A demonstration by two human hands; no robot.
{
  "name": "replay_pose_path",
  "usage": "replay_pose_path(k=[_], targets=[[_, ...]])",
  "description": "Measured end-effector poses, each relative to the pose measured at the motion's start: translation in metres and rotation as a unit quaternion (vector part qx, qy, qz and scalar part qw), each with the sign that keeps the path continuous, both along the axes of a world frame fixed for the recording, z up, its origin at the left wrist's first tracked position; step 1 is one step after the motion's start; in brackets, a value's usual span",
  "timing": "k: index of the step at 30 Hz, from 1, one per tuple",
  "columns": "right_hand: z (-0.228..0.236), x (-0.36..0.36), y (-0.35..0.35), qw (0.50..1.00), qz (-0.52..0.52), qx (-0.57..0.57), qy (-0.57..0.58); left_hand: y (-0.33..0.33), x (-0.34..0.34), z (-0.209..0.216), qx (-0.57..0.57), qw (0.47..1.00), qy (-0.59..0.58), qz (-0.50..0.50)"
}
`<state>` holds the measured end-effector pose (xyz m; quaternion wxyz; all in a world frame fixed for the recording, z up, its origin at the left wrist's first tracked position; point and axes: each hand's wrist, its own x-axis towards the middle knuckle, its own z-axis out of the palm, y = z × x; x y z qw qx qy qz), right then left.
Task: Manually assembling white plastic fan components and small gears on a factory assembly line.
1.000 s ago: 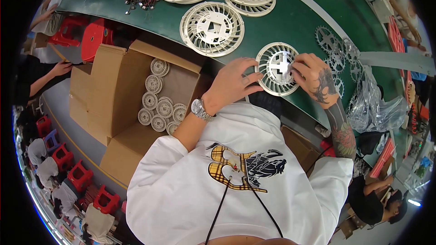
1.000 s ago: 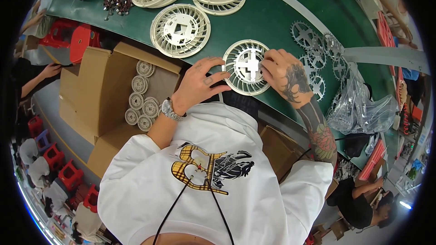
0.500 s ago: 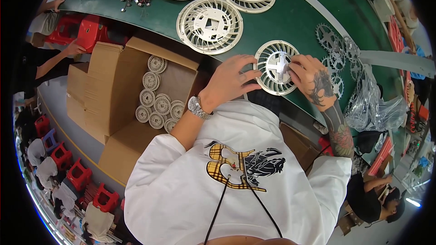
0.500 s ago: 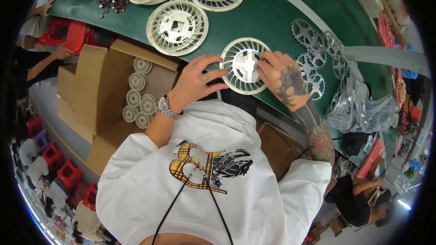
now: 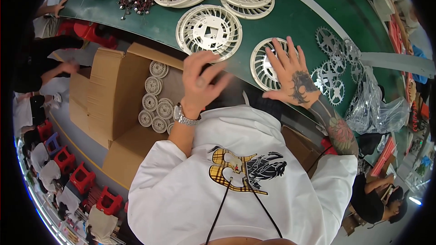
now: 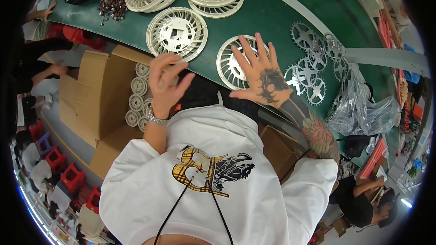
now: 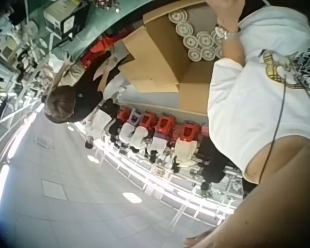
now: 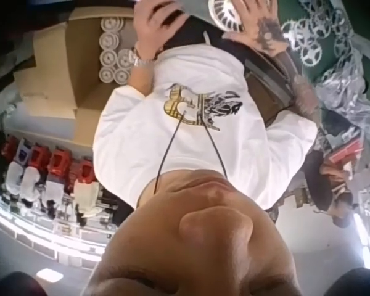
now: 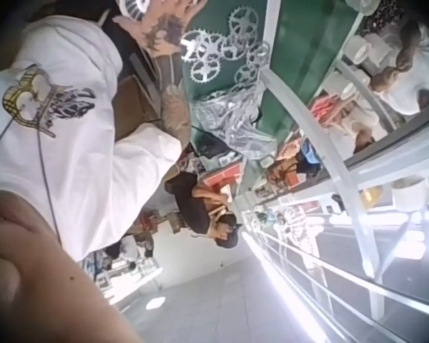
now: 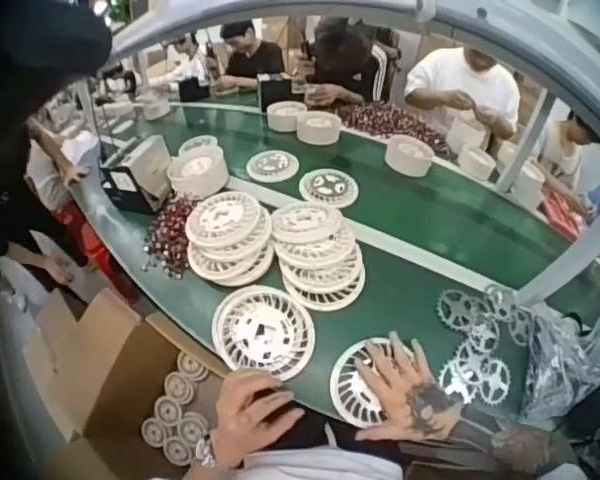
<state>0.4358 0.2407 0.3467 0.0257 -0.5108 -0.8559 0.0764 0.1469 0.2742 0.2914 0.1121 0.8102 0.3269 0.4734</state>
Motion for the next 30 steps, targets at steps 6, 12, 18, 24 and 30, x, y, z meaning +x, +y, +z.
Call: replay_pose_path(k=[6,12,18,24,30], targets=[[0.010,-0.008,0.029,0.999,-0.041,-0.008,-0.012,0.013,-0.011,0.010,-0.023,0.988,0.053,0.143],[0.025,0.053,0.103,0.970,-0.199,0.138,-0.008,0.011,-0.027,0.009,-0.042,0.983,0.112,0.137],[-0.043,0.113,0.248,0.950,-0.281,0.136,0.020,-0.006,-0.033,0.007,-0.047,0.989,0.102,0.092],[-0.074,0.132,0.314,0.916,-0.307,0.256,-0.013,-0.031,-0.006,0.020,-0.070,0.995,0.073,-0.001],[-0.026,0.160,0.265,0.946,-0.092,0.308,0.041,-0.027,0.037,0.004,-0.066,0.990,0.085,-0.093]])
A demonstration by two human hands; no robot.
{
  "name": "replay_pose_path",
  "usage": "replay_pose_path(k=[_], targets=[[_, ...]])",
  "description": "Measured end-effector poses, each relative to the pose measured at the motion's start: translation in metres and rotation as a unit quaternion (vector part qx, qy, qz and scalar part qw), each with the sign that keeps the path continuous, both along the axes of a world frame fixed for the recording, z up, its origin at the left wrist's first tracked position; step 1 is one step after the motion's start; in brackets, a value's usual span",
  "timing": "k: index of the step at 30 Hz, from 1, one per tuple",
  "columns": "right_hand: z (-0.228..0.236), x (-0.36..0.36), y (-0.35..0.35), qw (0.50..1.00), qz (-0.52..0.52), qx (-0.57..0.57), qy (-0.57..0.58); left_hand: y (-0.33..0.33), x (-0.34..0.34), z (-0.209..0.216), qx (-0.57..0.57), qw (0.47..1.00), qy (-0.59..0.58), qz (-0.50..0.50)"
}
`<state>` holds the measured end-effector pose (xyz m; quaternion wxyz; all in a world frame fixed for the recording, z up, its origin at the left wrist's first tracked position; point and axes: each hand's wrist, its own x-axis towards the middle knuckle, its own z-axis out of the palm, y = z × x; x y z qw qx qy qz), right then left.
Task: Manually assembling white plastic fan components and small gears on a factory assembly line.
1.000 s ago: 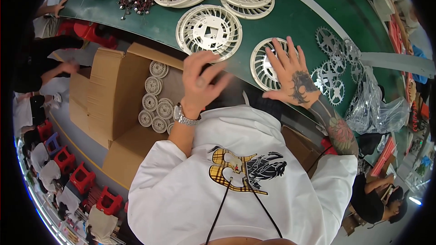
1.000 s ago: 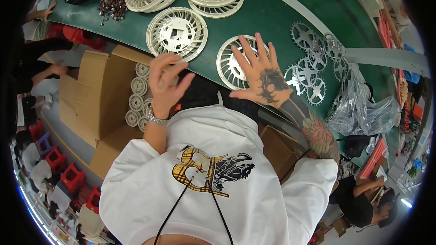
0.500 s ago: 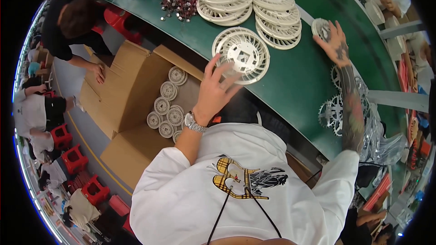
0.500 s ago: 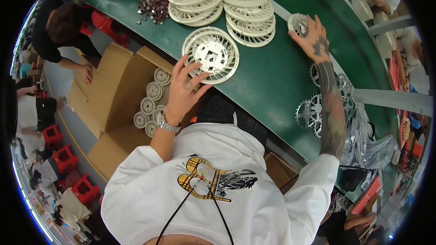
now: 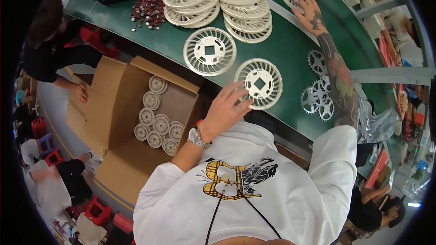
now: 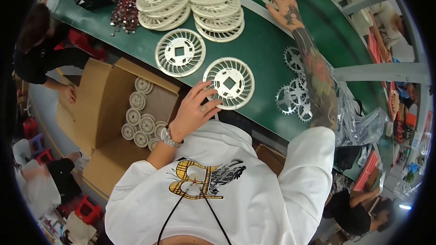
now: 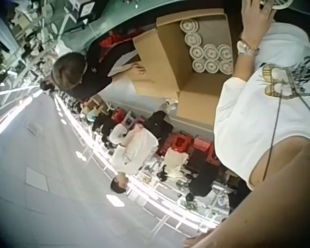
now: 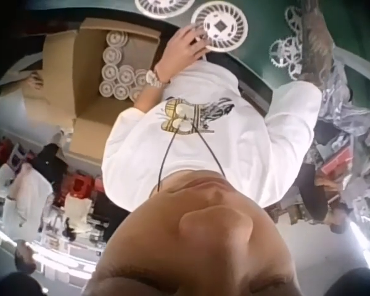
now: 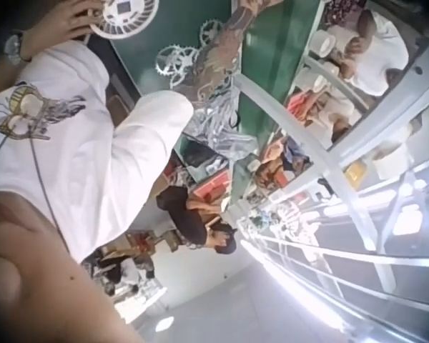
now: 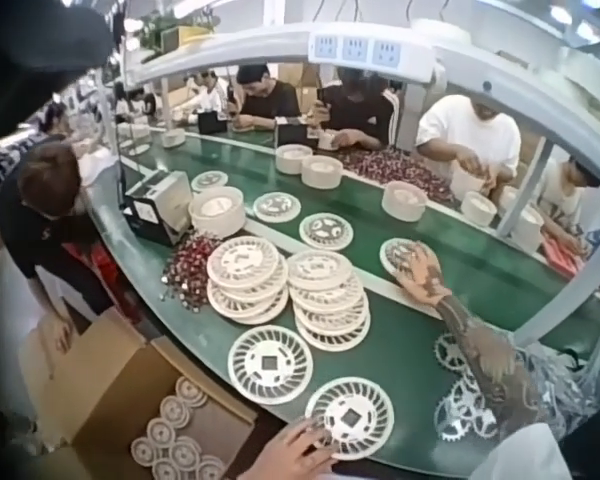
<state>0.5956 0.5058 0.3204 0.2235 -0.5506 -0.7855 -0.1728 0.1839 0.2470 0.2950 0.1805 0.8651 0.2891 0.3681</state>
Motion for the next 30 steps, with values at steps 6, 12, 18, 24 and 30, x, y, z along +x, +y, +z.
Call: replay_pose_path(k=[6,12,18,24,30], targets=[[0.064,-0.020,-0.174,0.958,0.028,-0.259,-0.119,0.016,0.025,-0.009,-0.017,1.000,-0.026,0.002],[0.045,-0.018,-0.239,0.978,-0.044,-0.196,-0.065,0.022,0.035,-0.009,0.001,1.000,-0.022,0.000],[0.036,-0.013,-0.252,0.987,-0.013,-0.147,-0.060,0.021,0.037,-0.013,0.013,1.000,-0.026,0.007],[0.056,-0.037,-0.248,0.966,-0.057,-0.143,0.205,0.020,0.035,-0.015,0.014,1.000,-0.022,0.017],[0.034,-0.028,-0.222,0.845,-0.113,-0.365,0.374,0.021,0.034,-0.013,0.020,1.000,-0.022,0.011]])
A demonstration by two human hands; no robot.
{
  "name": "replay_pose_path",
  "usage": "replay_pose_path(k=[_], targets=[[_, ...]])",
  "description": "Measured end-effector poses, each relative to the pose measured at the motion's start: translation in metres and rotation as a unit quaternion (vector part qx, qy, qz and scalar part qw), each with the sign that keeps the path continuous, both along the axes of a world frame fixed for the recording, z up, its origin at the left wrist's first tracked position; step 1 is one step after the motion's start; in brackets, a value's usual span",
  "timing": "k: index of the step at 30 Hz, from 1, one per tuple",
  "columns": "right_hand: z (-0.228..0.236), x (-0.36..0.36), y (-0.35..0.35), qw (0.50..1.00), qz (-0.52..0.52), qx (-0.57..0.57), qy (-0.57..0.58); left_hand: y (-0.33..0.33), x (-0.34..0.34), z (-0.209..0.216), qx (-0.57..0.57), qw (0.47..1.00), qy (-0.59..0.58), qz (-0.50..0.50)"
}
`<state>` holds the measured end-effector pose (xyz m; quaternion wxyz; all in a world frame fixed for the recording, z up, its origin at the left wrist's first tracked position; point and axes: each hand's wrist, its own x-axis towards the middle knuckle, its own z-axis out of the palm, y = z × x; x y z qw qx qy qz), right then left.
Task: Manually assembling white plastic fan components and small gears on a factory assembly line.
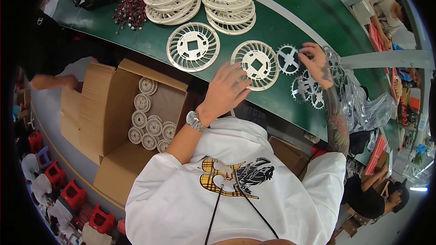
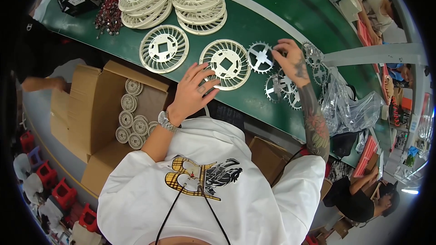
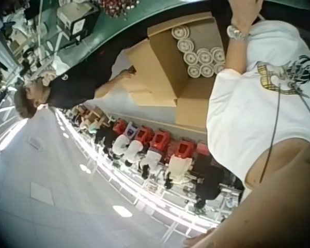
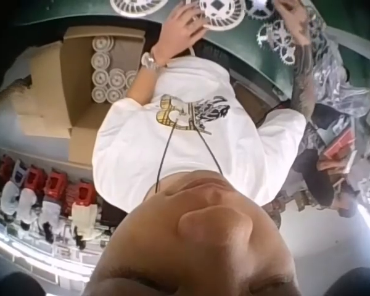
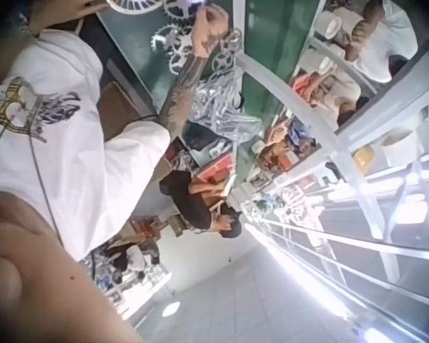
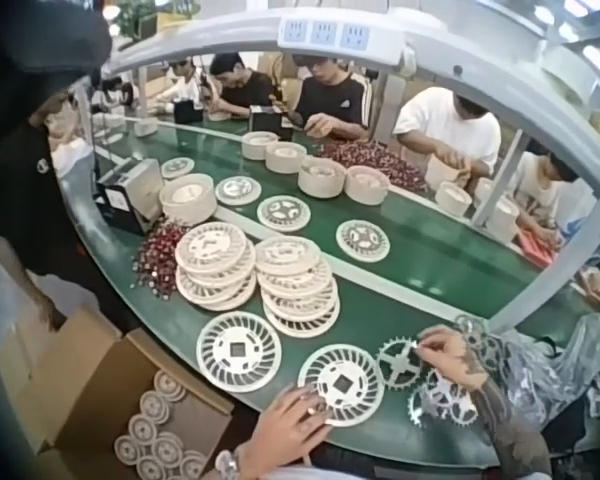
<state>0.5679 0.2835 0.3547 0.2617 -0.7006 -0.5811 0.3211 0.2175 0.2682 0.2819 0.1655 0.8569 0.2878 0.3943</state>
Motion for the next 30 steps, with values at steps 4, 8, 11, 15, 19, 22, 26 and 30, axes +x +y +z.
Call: replay_pose_path(k=[4,8,11,15,19,22,26,30], targets=[[-0.008,-0.027,-0.017,0.951,0.059,0.208,-0.219,-0.001,-0.001,0.000,-0.003,1.000,-0.008,0.002],[-0.003,-0.034,-0.028,0.934,0.126,0.151,-0.300,-0.003,-0.006,0.004,-0.015,0.998,-0.050,0.018],[-0.003,-0.032,-0.031,0.929,0.136,0.158,-0.307,-0.006,-0.014,-0.005,-0.041,0.997,-0.061,0.020],[0.000,-0.029,-0.028,0.938,0.112,0.121,-0.306,-0.011,-0.012,-0.001,-0.068,0.997,-0.020,0.015],[0.012,-0.026,-0.029,0.929,0.084,0.186,-0.309,-0.018,0.000,0.009,-0.001,0.999,0.037,0.022],[0.016,-0.026,-0.032,0.930,0.084,0.200,-0.296,-0.026,0.007,0.012,0.015,0.998,0.046,0.040],[0.020,-0.033,-0.034,0.932,0.074,0.215,-0.283,-0.029,0.028,0.032,0.011,0.996,0.065,0.051],[0.023,-0.036,-0.039,0.931,0.082,0.225,-0.275,-0.027,0.055,0.029,0.017,0.988,0.150,0.043]])
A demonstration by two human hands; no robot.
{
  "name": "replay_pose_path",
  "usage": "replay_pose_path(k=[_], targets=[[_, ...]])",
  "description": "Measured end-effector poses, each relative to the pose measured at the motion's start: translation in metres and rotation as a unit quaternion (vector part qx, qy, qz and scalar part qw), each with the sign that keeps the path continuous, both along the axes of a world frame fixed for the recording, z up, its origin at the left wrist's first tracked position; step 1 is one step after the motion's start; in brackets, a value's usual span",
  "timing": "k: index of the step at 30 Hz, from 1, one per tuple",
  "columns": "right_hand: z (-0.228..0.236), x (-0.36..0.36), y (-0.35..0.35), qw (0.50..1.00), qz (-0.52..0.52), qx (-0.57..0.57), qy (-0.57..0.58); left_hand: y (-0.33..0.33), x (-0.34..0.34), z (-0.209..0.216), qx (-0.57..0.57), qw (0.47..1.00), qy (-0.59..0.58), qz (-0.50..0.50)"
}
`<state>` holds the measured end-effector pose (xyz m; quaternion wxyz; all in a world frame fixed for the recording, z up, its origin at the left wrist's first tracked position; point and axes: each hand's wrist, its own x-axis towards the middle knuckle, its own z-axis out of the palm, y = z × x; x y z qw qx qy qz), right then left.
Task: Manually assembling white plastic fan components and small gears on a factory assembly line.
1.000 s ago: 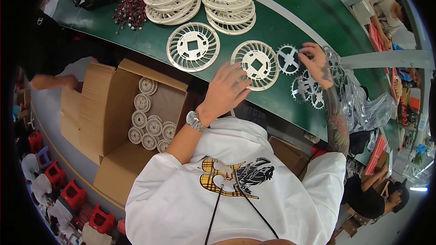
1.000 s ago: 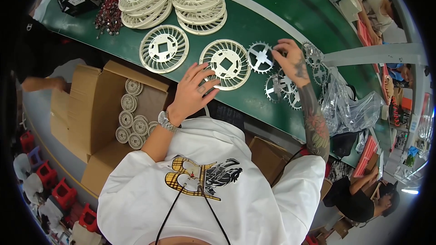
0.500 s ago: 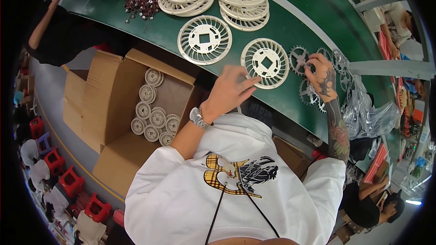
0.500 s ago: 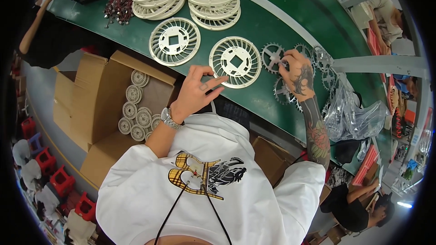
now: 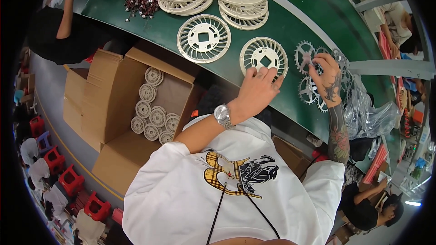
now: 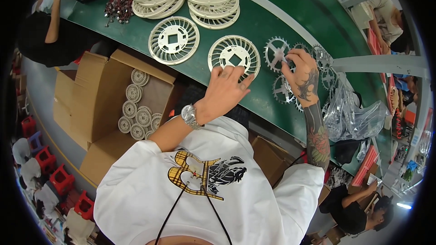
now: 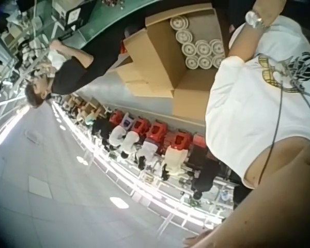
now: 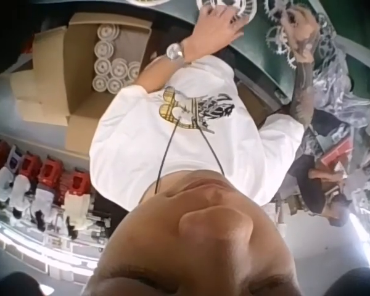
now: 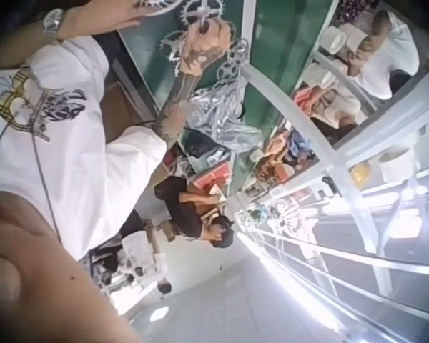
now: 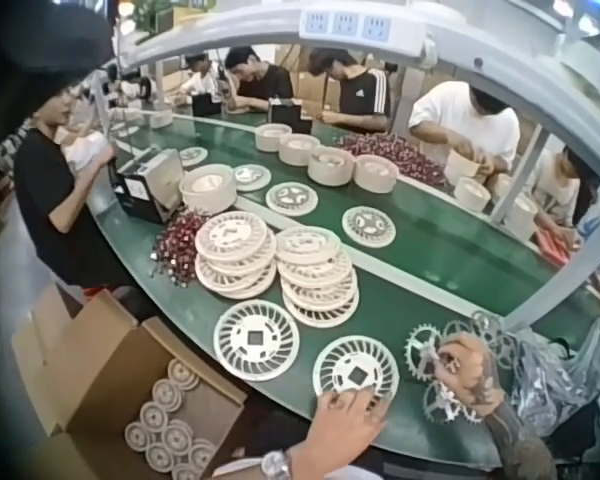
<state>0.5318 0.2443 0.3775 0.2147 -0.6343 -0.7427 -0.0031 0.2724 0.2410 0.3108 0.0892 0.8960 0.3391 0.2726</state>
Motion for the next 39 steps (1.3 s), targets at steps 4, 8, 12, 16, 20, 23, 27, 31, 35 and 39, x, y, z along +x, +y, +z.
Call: replay_pose_path(k=[4,8,12,16,20,23,27,31,35,39], targets=[[0.006,0.001,-0.002,0.998,0.056,0.013,-0.004,0.010,-0.007,0.005,-0.001,0.999,0.038,-0.025],[0.012,-0.011,-0.008,0.990,0.139,-0.015,-0.011,0.021,-0.037,0.001,-0.076,0.996,0.017,-0.047],[0.009,-0.030,-0.005,0.982,0.182,-0.036,-0.027,0.041,-0.059,-0.006,-0.075,0.994,-0.057,-0.057],[0.006,-0.045,0.002,0.978,0.200,-0.042,-0.045,0.047,-0.069,-0.018,-0.057,0.991,-0.106,-0.061],[0.003,-0.056,0.007,0.976,0.210,-0.040,-0.053,0.047,-0.072,-0.011,-0.086,0.986,-0.125,-0.075],[0.001,-0.057,0.009,0.974,0.213,-0.042,-0.059,0.046,-0.073,-0.011,-0.108,0.983,-0.127,-0.079],[0.000,-0.059,0.011,0.974,0.211,-0.051,-0.068,0.045,-0.075,-0.011,-0.123,0.982,-0.119,-0.074],[-0.002,-0.058,0.013,0.975,0.207,-0.052,-0.070,0.046,-0.074,-0.013,-0.118,0.983,-0.118,-0.074],[-0.007,-0.059,0.013,0.975,0.205,-0.051,-0.068,0.046,-0.074,-0.012,-0.118,0.983,-0.120,-0.076],[-0.011,-0.057,0.012,0.976,0.200,-0.079,-0.041,0.046,-0.073,-0.014,-0.120,0.983,-0.118,-0.073]])
